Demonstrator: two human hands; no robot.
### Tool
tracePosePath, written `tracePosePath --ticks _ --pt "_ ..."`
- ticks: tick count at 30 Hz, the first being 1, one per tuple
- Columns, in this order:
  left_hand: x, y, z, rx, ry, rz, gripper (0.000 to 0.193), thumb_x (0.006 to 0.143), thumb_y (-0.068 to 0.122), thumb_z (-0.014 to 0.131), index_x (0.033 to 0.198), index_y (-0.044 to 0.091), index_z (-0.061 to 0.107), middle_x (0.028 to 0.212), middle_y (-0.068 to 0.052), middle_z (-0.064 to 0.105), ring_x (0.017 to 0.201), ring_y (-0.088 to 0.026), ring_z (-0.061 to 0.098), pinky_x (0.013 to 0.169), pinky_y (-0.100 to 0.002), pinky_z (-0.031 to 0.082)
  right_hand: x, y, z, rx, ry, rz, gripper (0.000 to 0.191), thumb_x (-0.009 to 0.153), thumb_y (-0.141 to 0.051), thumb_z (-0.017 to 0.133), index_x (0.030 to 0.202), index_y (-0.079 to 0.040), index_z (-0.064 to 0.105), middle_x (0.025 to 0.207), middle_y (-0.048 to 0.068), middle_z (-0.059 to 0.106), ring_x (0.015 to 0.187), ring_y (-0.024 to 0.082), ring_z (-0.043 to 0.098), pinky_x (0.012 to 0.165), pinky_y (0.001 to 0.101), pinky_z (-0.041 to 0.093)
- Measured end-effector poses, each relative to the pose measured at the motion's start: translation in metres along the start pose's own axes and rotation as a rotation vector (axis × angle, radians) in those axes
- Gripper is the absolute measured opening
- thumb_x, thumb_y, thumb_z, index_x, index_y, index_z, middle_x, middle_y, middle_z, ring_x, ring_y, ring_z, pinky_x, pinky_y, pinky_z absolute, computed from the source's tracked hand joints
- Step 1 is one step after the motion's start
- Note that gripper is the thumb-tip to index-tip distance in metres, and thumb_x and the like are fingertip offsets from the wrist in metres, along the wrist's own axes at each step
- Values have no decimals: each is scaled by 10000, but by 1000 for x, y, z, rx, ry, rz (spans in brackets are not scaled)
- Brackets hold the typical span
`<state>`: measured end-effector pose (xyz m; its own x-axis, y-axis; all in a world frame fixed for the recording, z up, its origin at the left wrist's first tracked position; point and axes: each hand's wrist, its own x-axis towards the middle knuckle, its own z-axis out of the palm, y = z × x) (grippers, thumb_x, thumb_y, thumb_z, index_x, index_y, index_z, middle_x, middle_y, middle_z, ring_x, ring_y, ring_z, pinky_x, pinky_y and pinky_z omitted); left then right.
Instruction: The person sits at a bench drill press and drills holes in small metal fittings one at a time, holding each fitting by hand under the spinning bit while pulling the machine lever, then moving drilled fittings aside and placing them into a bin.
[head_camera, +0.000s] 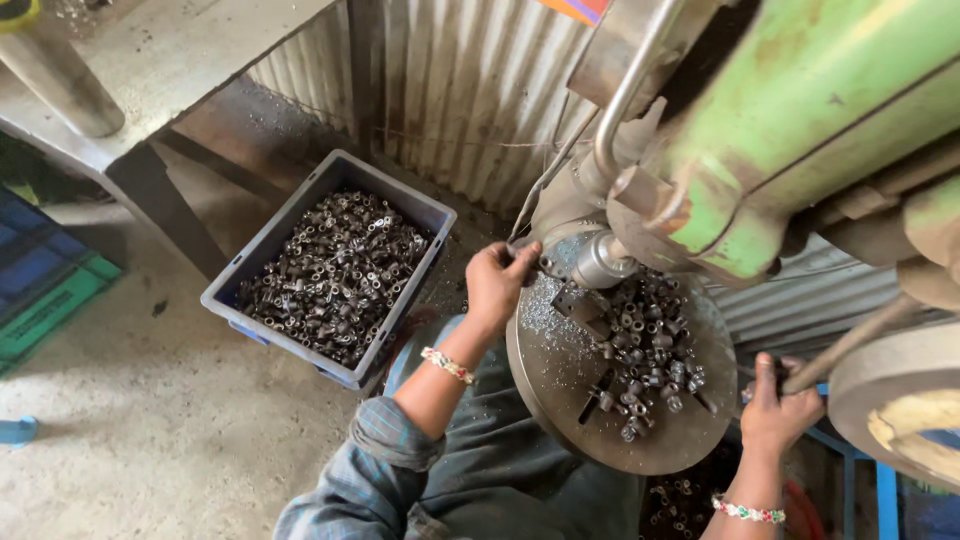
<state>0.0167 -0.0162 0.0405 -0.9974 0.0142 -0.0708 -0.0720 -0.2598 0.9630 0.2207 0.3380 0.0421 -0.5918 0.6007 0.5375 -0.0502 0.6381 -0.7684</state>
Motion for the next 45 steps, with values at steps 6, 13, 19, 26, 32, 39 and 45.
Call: tracePosePath --ticks 6,13,19,26,32,39,45 --pt "-11 0 14 203 122 -32 414 841 357 831 739 -20 693 614 -57 666 556 -96 562 553 -311 474 4 2 5 -15 16 -19 219 1064 -139 741 999 5 588 715 43 553 558 132 515 540 301 398" --pt "1 -14 16 249 60 -69 407 845 343 831 753 -25 685 613 -53 652 552 -100 550 547 -318 474 0 0 5 -39 33 18 219 1035 -117 752 998 10 577 673 44 542 552 132 516 533 300 394" --pt "15 -37 21 -96 -287 -185 249 931 289 753 867 49 730 702 35 637 578 -49 519 515 -254 422 5 -5 12 -181 73 -60 253 1058 -122 760 941 29 594 611 50 530 536 136 525 528 317 396" --pt "26 -37 15 -108 -463 -358 249 959 290 700 848 67 689 642 35 555 512 -73 452 455 -277 359 72 3 61 -62 177 -297 376 1165 -101 698 856 49 546 729 103 608 677 185 595 665 339 468" --pt "38 -48 22 -50 -443 -148 285 970 274 711 1005 -8 736 824 49 689 738 -45 571 681 -254 483 155 -14 106 -234 190 -201 337 1207 -164 657 964 56 580 869 148 619 798 253 584 765 407 461" --pt "21 -29 40 118 -172 -73 317 927 308 627 1022 22 724 767 -36 736 666 -118 627 661 -307 504 136 -28 85 -489 149 -342 345 1255 -238 609 1090 64 620 1032 200 632 938 333 573 881 486 452" --pt "-14 7 14 383 71 -113 472 942 438 695 855 -25 712 635 -107 625 554 -165 540 605 -335 442 25 -10 36 174 27 -115 278 1112 -7 721 960 65 499 791 71 590 598 129 521 528 289 394"
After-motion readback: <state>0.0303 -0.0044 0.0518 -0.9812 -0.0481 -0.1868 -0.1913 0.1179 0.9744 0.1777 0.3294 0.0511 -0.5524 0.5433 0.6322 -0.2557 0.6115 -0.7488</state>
